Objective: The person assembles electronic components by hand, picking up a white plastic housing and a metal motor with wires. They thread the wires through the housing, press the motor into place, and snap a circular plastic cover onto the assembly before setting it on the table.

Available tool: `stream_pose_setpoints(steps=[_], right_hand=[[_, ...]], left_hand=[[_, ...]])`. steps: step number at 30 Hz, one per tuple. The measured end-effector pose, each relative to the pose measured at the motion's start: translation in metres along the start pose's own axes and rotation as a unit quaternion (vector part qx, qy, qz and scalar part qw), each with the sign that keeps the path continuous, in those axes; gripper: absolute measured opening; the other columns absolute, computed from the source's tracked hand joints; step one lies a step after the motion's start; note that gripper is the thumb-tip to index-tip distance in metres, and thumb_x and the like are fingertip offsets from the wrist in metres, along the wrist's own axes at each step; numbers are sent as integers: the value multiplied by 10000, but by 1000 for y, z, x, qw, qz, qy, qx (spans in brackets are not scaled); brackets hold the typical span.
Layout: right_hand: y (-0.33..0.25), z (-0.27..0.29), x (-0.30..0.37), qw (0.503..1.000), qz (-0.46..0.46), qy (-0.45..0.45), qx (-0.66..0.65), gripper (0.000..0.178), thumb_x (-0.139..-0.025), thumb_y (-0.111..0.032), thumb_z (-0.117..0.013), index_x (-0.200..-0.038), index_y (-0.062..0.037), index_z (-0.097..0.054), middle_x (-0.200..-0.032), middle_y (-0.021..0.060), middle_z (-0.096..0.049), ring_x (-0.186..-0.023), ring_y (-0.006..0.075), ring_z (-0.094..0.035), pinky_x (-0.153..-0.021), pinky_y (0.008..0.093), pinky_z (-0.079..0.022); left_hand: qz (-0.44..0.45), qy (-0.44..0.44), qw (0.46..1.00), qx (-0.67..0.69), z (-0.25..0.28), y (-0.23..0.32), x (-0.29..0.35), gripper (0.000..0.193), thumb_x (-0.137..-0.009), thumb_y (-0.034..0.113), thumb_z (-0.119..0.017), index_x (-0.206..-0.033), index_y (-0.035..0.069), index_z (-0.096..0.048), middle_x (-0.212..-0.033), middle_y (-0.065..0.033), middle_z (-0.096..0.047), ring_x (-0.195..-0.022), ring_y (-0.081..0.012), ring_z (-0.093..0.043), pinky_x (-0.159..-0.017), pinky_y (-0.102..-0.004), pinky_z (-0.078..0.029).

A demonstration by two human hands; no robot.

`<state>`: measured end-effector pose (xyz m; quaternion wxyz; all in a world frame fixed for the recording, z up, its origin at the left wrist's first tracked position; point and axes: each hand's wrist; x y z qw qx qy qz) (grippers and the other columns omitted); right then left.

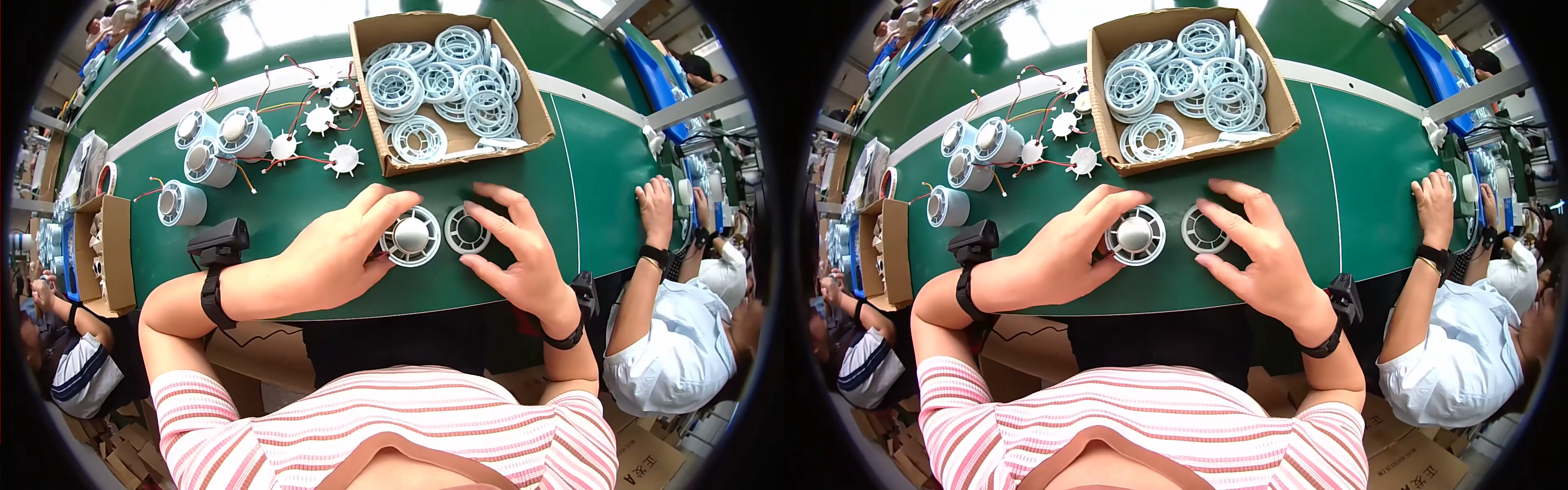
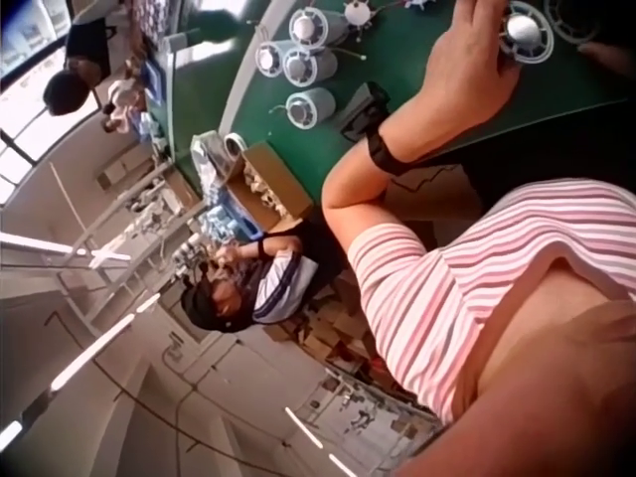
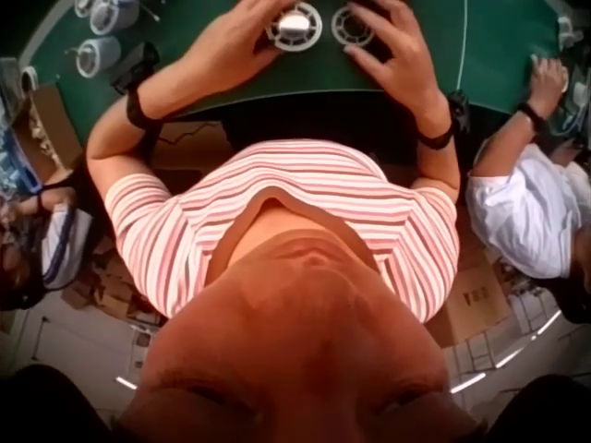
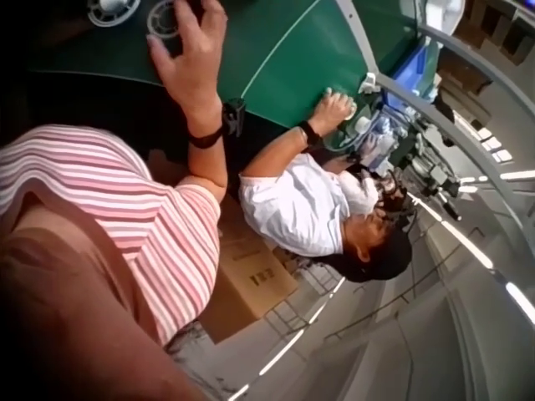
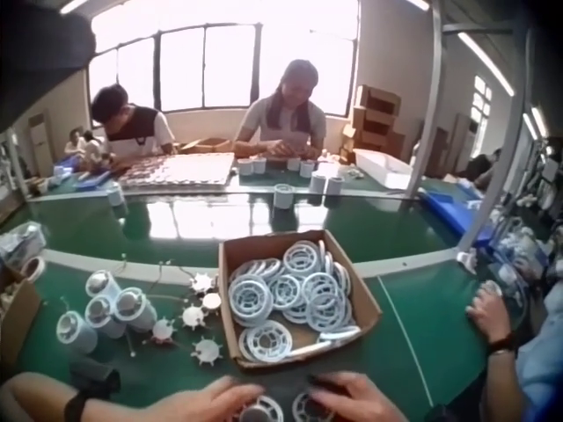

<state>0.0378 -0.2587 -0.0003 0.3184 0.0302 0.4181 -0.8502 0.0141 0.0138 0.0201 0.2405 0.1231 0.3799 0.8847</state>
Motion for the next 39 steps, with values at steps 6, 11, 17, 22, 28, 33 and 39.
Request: stream_pose_setpoints(steps=[6,11,17,22,28,33,39], right_hand=[[18,1,6,998,18,-64,19,599,-746,-10,-790,-1322,-26,-630,-1373,178,-589,-1252,320,-570,-1069,408,-455],[-11,-13,7,988,-35,52,-142,794,-712,41,-795,-1452,-3,-509,-1334,185,-610,-1210,308,-607,-1018,394,-498],[-37,-27,-12,993,24,-7,-116,927,-694,54,-785,-1534,-15,-399,-1375,185,-603,-1263,292,-609,-1085,393,-471],[-39,-26,-23,994,49,-34,-87,905,-689,57,-779,-1519,-11,-424,-1336,179,-637,-1242,289,-627,-1071,394,-483],[-28,-16,-31,987,57,-88,-124,877,-687,52,-775,-1499,-3,-447,-1306,174,-658,-1231,289,-636,-1087,407,-468],[-23,-12,-35,981,52,-114,-147,880,-679,45,-784,-1492,7,-449,-1311,174,-658,-1228,291,-639,-1095,411,-459],[-21,-6,-36,984,56,-130,-112,816,-688,5,-808,-1436,19,-481,-1305,163,-670,-1228,285,-641,-1133,430,-413]], left_hand=[[28,-19,989,144,3,1,-2,680,-855,-71,-631,-1479,35,-381,-1244,-180,-537,-861,-281,-701,-726,-375,-578],[175,-123,924,317,11,8,-7,720,-911,-103,-571,-1559,107,-337,-1378,-102,-529,-1035,-181,-696,-791,-299,-601],[162,-120,869,452,1,-7,-5,680,-913,-107,-496,-1551,73,-340,-1416,-125,-527,-1120,-185,-686,-915,-329,-601],[146,-122,858,477,0,-11,-3,698,-929,-116,-475,-1573,111,-331,-1406,-112,-544,-1149,-185,-677,-959,-330,-589],[152,-163,852,475,4,-14,-6,709,-959,-121,-486,-1598,113,-285,-1451,-75,-487,-1293,-174,-561,-1047,-335,-555],[152,-172,847,480,4,-14,-8,707,-948,-136,-487,-1590,88,-292,-1471,-74,-452,-1288,-178,-565,-1061,-338,-545],[130,-148,845,497,-2,-19,-6,638,-968,-91,-487,-1567,81,-351,-1338,-106,-584,-1116,-168,-677,-957,-307,-574]])
Point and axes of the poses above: each hand's wrist, its own x-axis away from the middle knuckle, its own z-axis out of the back of the hand, y = z × x
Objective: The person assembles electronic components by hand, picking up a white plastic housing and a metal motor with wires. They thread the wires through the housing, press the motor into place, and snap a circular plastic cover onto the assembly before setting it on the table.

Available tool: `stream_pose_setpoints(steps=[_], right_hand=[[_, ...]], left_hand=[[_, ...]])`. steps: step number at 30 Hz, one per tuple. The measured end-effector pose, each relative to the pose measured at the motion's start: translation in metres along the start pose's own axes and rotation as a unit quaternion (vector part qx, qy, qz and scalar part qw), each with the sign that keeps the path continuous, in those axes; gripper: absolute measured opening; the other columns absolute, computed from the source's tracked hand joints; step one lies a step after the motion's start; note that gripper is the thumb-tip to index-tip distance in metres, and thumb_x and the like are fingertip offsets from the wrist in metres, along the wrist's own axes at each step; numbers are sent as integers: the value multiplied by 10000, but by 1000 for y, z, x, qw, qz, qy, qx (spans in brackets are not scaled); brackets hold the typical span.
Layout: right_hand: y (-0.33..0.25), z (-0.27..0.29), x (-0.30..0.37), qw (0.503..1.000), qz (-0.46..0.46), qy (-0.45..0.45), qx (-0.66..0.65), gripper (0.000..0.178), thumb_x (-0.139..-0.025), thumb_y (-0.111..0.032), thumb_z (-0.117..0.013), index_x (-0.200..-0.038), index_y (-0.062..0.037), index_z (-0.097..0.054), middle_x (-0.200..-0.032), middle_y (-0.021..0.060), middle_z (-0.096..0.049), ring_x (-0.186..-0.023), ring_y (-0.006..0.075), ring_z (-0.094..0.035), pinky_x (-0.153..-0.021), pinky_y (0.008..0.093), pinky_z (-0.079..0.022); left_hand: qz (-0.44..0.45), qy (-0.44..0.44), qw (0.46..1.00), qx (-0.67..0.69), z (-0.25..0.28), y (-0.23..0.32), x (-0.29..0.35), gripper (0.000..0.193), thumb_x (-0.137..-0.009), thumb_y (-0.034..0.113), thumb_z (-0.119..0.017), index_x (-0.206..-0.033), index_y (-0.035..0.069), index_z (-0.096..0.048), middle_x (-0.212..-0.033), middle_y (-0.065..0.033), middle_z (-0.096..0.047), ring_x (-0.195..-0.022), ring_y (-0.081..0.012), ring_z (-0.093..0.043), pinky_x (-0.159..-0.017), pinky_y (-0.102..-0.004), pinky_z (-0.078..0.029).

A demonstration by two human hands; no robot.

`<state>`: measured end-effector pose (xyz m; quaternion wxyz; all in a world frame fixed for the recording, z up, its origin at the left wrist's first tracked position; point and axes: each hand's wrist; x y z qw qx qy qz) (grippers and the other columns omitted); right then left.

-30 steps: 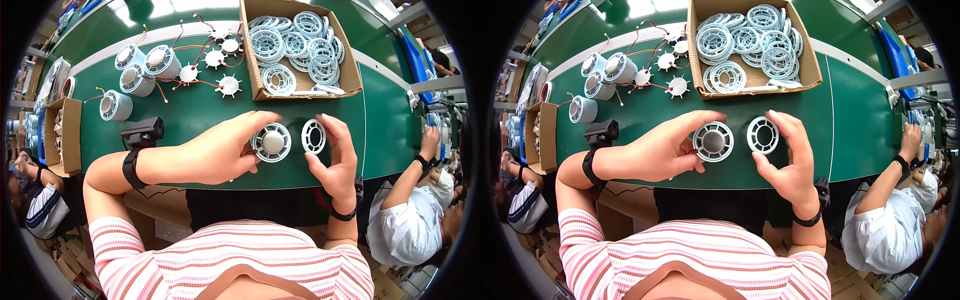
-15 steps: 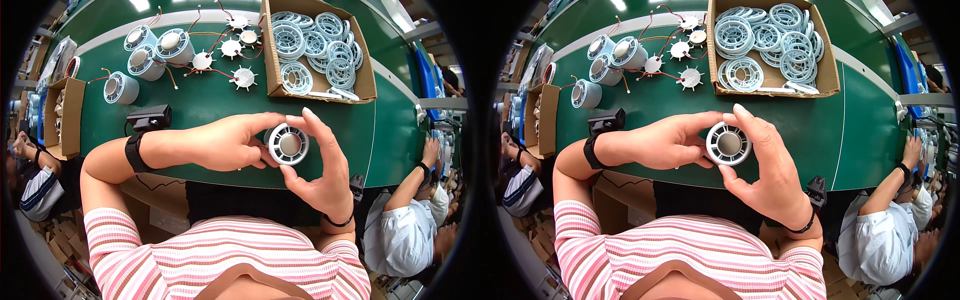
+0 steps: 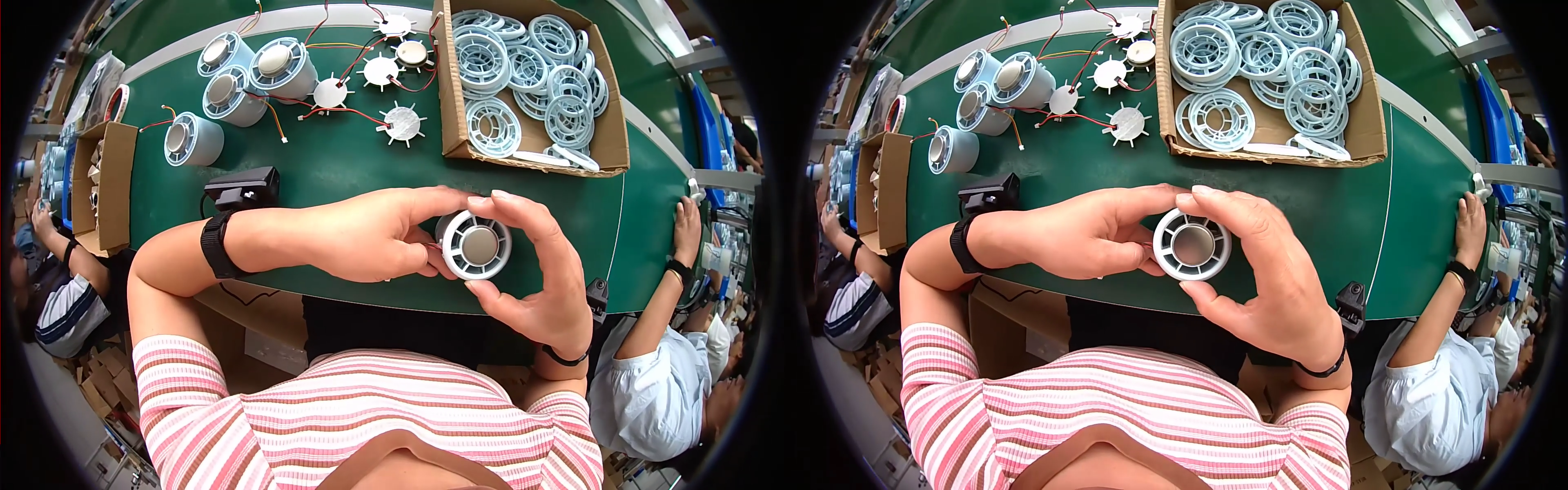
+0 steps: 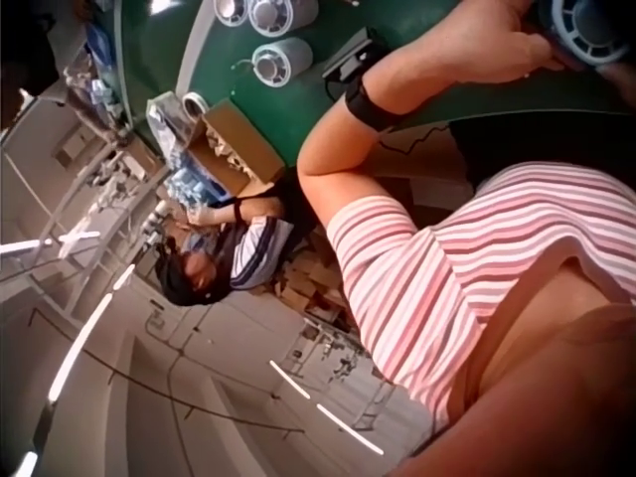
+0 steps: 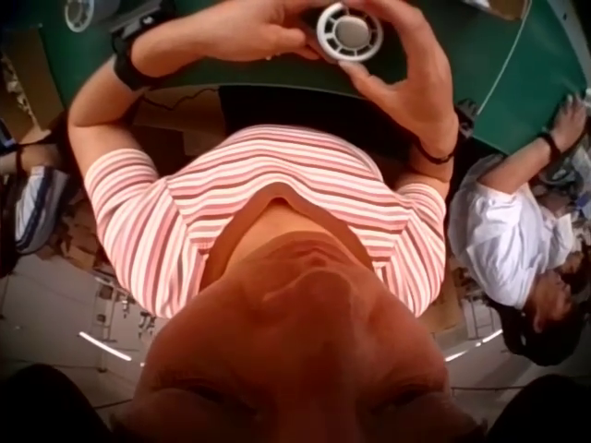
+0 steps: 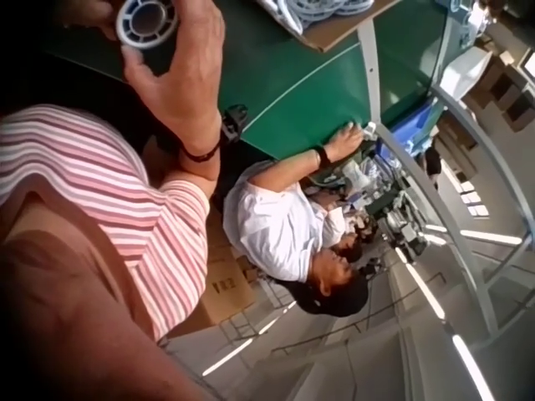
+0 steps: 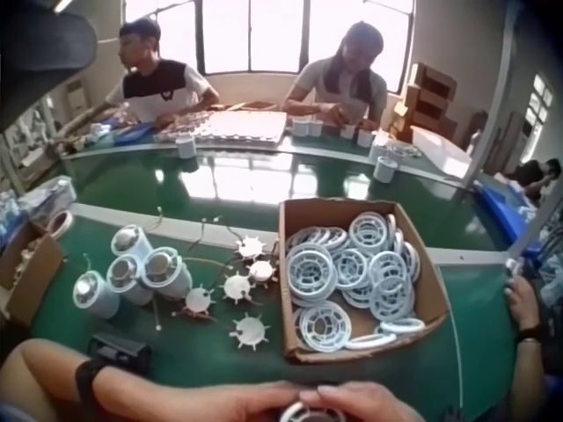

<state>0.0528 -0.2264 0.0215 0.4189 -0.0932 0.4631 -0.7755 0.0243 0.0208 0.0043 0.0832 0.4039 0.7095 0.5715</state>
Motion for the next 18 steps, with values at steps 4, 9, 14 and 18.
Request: stream_pose_setpoints(steps=[4,9,14,18], right_hand=[[-1,4,1,1000,-10,-12,26,765,-696,-20,-820,-1391,16,-502,-1295,156,-682,-1220,287,-647,-1158,452,-374],[1,4,0,999,-10,-11,38,749,-723,-77,-848,-1391,-63,-509,-1339,59,-663,-1194,261,-652,-1080,510,-427],[1,-1,-1,1000,1,-2,16,759,-689,-37,-830,-1377,5,-513,-1294,141,-688,-1195,305,-652,-1156,494,-362],[-3,-8,4,998,29,8,47,762,-685,-18,-818,-1393,-23,-536,-1314,140,-658,-1229,320,-617,-1140,509,-376]], left_hand=[[-31,-19,999,32,2,-3,-1,633,-971,-51,-542,-1563,65,-351,-1324,-99,-594,-1107,-163,-673,-946,-297,-576],[24,-6,995,95,2,0,-2,665,-958,98,-706,-1542,51,-392,-1316,-87,-597,-1085,-149,-674,-928,-284,-577],[52,20,983,176,-3,0,-4,681,-938,218,-783,-1505,48,-446,-1290,-82,-614,-1019,-137,-682,-860,-291,-590],[52,8,995,85,-1,6,-7,641,-956,187,-759,-1499,52,-447,-1224,-83,-656,-1000,-142,-697,-791,-301,-603]])
Point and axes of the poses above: each hand's wrist, its own x-axis away from the middle knuckle, its own z-axis out of the back of the hand, y = z × x
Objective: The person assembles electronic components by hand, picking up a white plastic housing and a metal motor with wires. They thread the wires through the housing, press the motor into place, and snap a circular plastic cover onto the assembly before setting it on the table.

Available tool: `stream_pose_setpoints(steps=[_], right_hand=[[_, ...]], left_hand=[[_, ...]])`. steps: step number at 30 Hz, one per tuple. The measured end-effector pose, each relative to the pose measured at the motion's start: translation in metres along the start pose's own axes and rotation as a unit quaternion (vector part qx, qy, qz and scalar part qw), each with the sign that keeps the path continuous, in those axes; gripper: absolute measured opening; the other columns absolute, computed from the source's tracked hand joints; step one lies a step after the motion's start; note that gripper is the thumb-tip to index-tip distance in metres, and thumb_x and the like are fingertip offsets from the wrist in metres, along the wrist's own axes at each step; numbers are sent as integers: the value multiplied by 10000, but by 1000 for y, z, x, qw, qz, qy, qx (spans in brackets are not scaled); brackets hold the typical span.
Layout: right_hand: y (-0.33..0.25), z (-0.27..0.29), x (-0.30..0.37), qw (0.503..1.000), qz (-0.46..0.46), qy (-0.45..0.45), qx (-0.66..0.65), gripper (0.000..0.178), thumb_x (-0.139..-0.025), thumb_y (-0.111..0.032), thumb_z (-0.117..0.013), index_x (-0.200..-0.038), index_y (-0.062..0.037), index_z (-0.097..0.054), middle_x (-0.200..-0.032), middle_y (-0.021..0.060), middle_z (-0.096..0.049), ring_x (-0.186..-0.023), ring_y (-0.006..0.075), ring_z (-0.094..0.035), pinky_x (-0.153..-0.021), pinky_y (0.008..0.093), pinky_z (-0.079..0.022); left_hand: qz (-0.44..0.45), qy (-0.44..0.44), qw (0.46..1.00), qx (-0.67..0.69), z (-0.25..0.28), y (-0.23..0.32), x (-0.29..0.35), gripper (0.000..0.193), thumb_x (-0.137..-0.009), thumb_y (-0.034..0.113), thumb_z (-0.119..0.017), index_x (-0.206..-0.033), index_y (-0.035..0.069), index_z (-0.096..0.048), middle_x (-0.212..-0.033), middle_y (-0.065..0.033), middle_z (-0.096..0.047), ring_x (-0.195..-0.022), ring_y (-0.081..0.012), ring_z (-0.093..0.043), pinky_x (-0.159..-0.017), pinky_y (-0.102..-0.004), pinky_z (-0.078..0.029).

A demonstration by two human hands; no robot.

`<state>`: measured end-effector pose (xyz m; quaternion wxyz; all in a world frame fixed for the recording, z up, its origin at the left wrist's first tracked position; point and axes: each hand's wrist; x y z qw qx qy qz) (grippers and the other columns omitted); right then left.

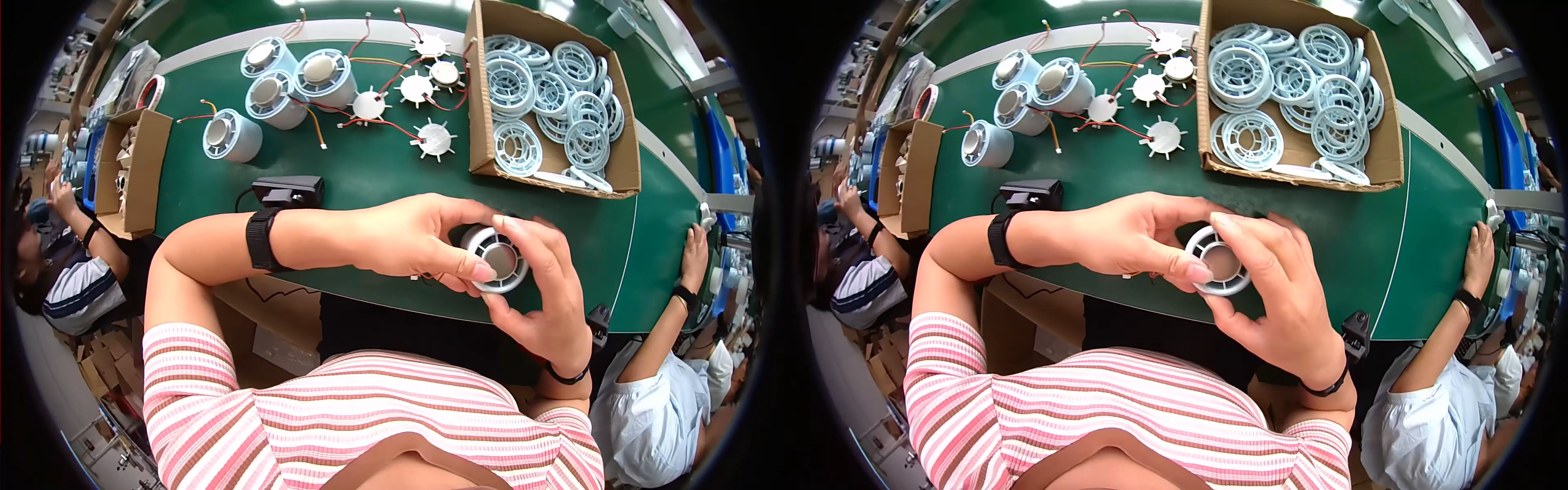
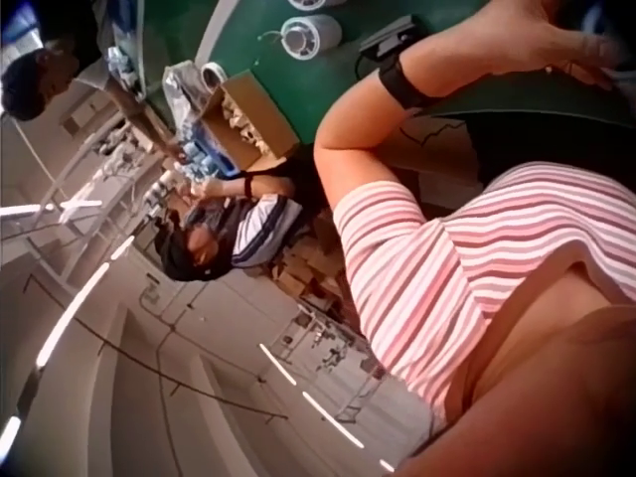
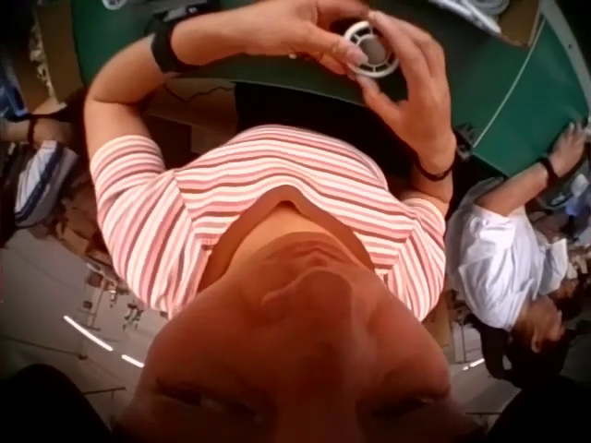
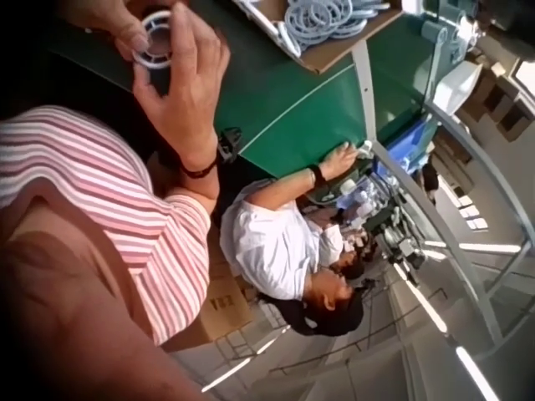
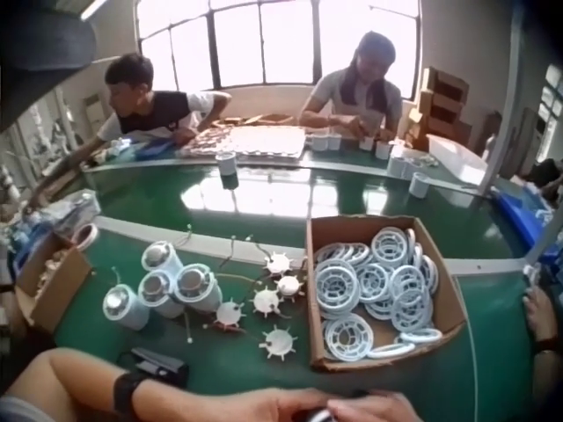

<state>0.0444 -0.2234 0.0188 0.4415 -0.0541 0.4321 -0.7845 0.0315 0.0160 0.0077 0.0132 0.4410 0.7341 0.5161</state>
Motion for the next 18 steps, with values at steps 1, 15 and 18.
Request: stream_pose_setpoints(steps=[1,15,18], right_hand=[[-1,-5,4,999,3,13,53,760,-686,-13,-813,-1397,-33,-545,-1319,143,-643,-1251,325,-596,-1135,512,-380],[35,78,25,870,-153,224,412,500,-810,-40,-756,-1297,-78,-651,-1270,89,-652,-1303,357,-531,-1141,465,-357],[20,77,-12,886,-110,251,374,437,-838,-54,-751,-1266,-78,-668,-1192,78,-690,-1268,338,-556,-1131,467,-362]], left_hand=[[6,-8,999,-40,1,2,2,628,-965,164,-745,-1503,55,-439,-1197,-83,-673,-999,-147,-703,-766,-304,-608],[-127,373,401,-827,72,68,81,387,-827,-6,-734,-1197,86,-668,-1285,-54,-628,-1169,-290,-595,-1089,-442,-339],[-77,316,506,-799,65,81,87,388,-826,-3,-709,-1198,95,-659,-1281,-114,-614,-1168,-307,-609,-1062,-430,-380]])
Point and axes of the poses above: each hand's wrist, its own x-axis away from the middle knuckle, its own z-axis out of the back of the hand, y = z × x
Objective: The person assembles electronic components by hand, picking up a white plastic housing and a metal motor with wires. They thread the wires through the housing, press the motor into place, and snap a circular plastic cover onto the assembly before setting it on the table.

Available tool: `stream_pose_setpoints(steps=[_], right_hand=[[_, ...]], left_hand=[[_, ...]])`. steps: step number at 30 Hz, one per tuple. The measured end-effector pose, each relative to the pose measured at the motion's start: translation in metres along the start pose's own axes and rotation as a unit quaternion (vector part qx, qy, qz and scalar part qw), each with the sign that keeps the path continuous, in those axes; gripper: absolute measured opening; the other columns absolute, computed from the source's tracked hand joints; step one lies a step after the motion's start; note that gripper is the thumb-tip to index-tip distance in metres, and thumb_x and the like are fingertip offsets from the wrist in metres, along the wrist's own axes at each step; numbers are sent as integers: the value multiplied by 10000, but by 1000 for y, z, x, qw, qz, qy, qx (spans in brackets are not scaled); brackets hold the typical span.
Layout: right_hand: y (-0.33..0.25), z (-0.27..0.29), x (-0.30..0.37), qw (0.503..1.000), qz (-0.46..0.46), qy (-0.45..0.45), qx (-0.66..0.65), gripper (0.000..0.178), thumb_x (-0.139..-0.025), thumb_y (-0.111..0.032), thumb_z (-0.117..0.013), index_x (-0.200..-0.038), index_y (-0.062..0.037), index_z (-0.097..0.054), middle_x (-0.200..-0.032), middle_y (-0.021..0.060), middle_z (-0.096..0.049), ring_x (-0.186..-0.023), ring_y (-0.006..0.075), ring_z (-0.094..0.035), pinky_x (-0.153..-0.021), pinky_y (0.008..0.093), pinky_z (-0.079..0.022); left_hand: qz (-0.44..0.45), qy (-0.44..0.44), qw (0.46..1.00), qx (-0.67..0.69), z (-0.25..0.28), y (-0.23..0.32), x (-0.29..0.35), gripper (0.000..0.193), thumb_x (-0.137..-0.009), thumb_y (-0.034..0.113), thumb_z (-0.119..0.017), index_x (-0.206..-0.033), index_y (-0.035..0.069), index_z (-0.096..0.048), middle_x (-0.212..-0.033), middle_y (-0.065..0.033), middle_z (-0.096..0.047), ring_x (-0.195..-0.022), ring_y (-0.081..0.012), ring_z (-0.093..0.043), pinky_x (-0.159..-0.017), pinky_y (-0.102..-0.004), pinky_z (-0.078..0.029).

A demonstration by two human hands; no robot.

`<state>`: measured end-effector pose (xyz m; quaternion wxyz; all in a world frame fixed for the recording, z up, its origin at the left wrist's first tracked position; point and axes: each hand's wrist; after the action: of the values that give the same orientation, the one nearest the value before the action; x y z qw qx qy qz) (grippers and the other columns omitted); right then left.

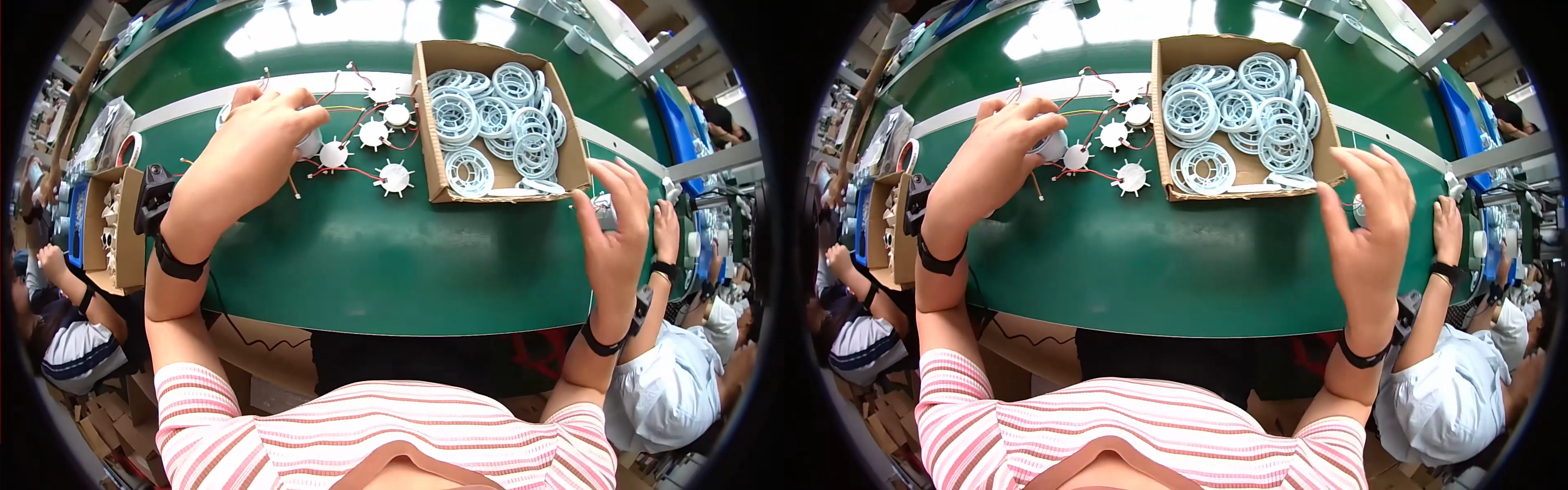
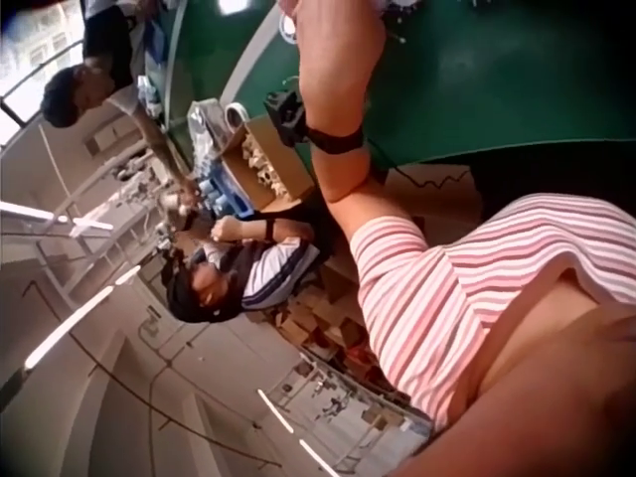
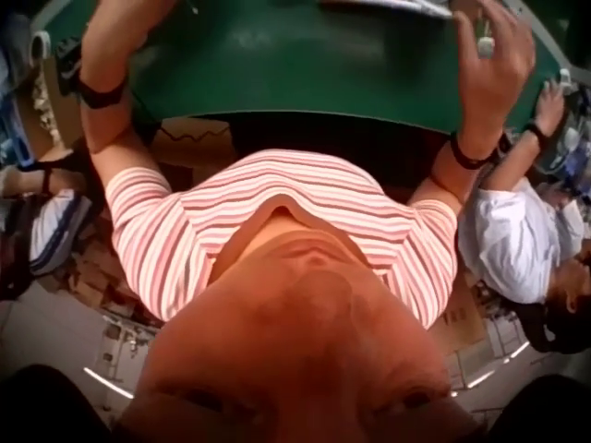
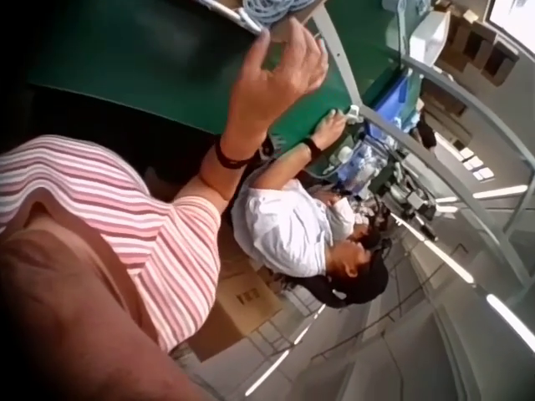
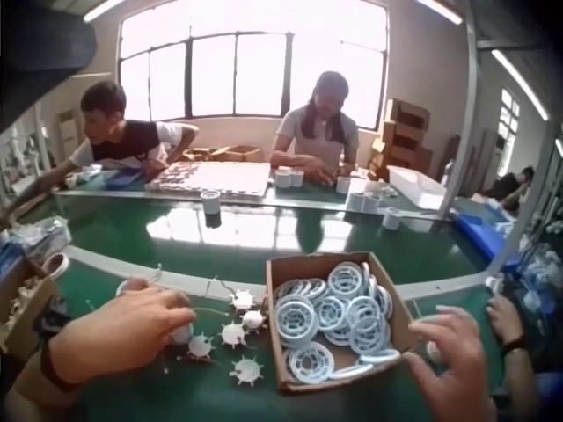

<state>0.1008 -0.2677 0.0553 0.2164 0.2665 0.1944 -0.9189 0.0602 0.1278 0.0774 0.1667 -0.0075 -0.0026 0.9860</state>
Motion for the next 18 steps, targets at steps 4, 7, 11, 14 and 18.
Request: stream_pose_setpoints(steps=[4,7,11,14,18], right_hand=[[-19,-42,-40,980,125,-112,-108,314,-887,-74,-738,-1195,-51,-682,-1026,119,-727,-1011,301,-671,-906,383,-501],[-23,-74,-65,969,60,-174,-163,244,-904,-122,-736,-1122,-26,-683,-950,128,-719,-872,285,-689,-780,358,-530],[-42,-96,-83,974,45,-184,-122,223,-902,-155,-739,-1052,-1,-679,-920,125,-703,-820,269,-686,-737,349,-539],[-37,-106,-87,977,50,-181,-102,219,-898,-153,-734,-1042,4,-681,-914,121,-694,-819,257,-683,-738,348,-541],[-24,-96,-83,978,49,-157,-129,207,-892,-117,-715,-1055,9,-694,-927,114,-681,-818,232,-679,-733,341,-543]], left_hand=[[54,139,987,-66,2,18,11,404,-811,31,-738,-1205,56,-652,-1279,-130,-609,-1149,-305,-612,-1033,-424,-399],[23,180,983,-41,15,49,9,413,-794,59,-760,-1191,33,-650,-1247,-131,-616,-1085,-305,-613,-973,-409,-435],[-89,149,983,52,17,96,27,445,-770,128,-801,-1171,16,-642,-1230,-116,-614,-888,-282,-591,-778,-366,-505],[-158,91,979,94,-17,109,24,503,-758,143,-822,-1210,29,-633,-1240,-116,-606,-854,-272,-593,-733,-360,-517],[-149,28,970,188,-31,106,23,555,-736,145,-839,-1237,51,-618,-1228,-112,-589,-918,-280,-615,-755,-357,-527]])
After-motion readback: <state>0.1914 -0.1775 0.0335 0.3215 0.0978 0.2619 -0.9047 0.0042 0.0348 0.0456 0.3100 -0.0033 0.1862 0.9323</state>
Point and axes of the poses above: each hand's wrist, its own x-axis away from the middle knuckle, its own z-axis out of the back of the hand, y = z × x
